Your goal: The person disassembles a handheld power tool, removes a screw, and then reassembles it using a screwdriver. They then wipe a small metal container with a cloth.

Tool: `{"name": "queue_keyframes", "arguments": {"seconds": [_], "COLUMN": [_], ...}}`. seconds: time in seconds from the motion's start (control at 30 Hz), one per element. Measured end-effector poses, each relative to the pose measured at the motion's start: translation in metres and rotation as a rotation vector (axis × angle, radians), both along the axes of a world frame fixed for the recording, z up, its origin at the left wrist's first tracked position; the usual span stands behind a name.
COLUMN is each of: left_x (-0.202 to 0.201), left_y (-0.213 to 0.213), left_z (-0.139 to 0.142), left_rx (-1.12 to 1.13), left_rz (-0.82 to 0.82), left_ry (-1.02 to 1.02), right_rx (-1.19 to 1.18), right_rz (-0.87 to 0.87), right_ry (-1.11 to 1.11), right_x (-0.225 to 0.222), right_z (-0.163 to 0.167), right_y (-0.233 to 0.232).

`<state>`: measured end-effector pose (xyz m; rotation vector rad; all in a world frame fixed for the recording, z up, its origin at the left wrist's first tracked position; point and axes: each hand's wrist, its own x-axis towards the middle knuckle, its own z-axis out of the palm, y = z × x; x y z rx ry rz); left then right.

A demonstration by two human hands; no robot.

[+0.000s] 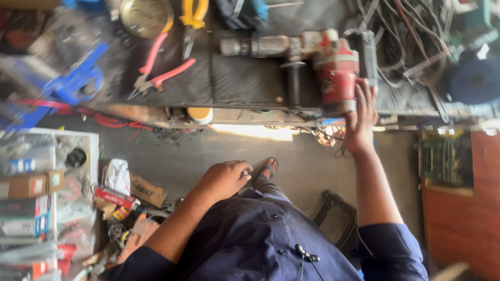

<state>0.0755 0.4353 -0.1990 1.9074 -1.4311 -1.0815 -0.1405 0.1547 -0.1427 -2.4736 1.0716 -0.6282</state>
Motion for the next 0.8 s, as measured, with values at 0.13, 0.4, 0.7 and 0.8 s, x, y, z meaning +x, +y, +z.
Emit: {"name": "queue_keyframes", "arguments": {"seconds": [0.13, 0.4, 0.7, 0.8], "left_x": [0.009, 0.019, 0.032, 0.034], "left_y": [0.023, 0.071, 0.125, 0.139], "left_z": [-0.006, -0.014, -0.033, -0.037], "left_rx": [-0.023, -0.395, -0.156, -0.125], "left_rz": [0.031, 0.226, 0.245, 0.278], "left_ry": [-0.005, -0.030, 0.015, 0.018], "right_rx": [-0.032, -0.011, -0.435, -0.270], "right_rz": [0.048, 0.077, -0.085, -0.138], "right_ry": [-0.048, -0.285, 0.192, 0.246], "right_x": [0.017, 0.063, 0.097, 0.106], "right_z": [0.009, 0.013, 0.007, 0.007], "right_y": [0.021, 0.073, 0.075, 0.078]}}
